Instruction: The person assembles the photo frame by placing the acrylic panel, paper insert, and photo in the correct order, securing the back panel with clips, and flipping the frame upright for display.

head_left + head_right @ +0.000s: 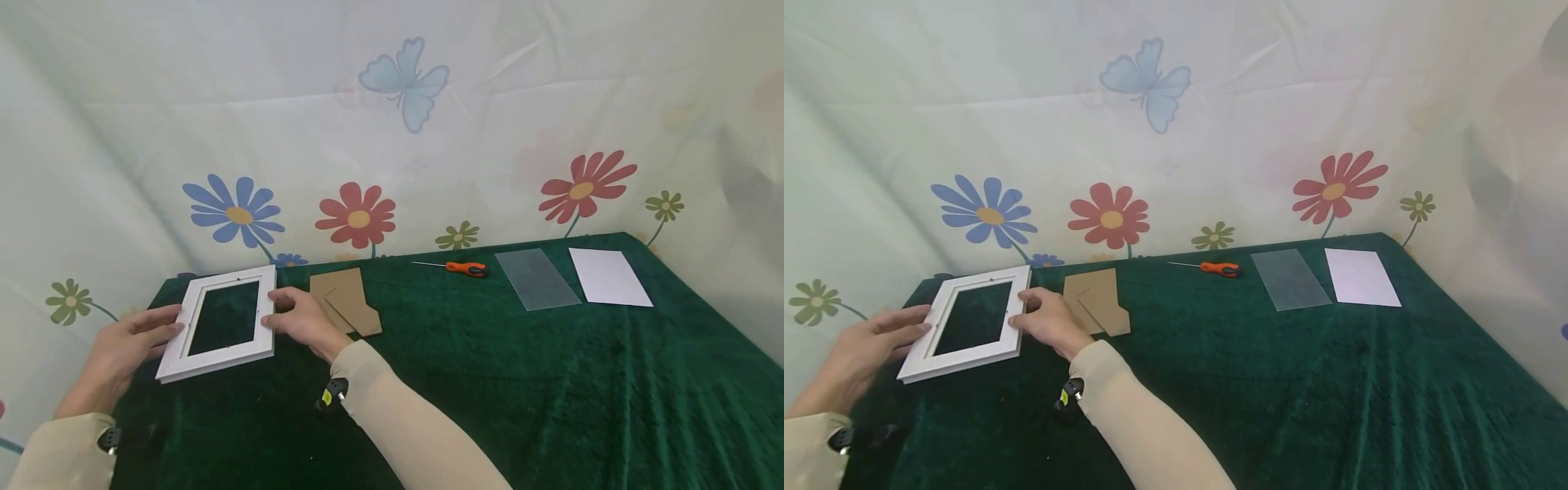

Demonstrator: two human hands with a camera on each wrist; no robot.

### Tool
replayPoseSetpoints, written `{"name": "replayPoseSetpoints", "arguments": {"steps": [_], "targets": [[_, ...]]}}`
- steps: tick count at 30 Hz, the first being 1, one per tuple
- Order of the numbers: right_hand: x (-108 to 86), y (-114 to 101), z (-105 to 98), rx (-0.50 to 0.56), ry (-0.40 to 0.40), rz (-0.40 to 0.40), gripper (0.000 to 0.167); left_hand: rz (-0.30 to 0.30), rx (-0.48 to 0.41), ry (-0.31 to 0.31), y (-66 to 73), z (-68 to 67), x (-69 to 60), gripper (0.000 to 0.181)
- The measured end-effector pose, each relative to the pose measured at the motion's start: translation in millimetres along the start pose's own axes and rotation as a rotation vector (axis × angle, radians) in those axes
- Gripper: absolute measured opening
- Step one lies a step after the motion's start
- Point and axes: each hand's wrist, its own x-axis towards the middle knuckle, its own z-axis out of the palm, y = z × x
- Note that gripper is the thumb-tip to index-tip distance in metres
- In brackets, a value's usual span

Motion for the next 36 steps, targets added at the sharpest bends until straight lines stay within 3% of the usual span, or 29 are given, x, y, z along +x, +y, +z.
{"name": "replayPoseSetpoints", "arguments": {"steps": [8, 17, 25, 36], "targets": [[-1.7, -2, -3, -0.024, 0.01, -0.011, 0.047, 0.007, -0.088, -0.064, -1.0, -4.8, 2.0, 0.074], [-1.5, -5, -8, -0.002, 0.016, -0.021, 0.045, 0.016, -0.073, -0.079, 2.3, -3.2, -2.0, 0.084], [-2.0, -10, -18, -0.004, 0.005, -0.031, 0.047, 0.042, -0.066, -0.145, 11.0, -3.7, -3.2, 0.084], [0.7, -18, -30, -0.033, -0.012, -0.032, 0.05, 0.093, -0.049, -0.139, 20.1, 1.1, -6.9, 0.087]]}}
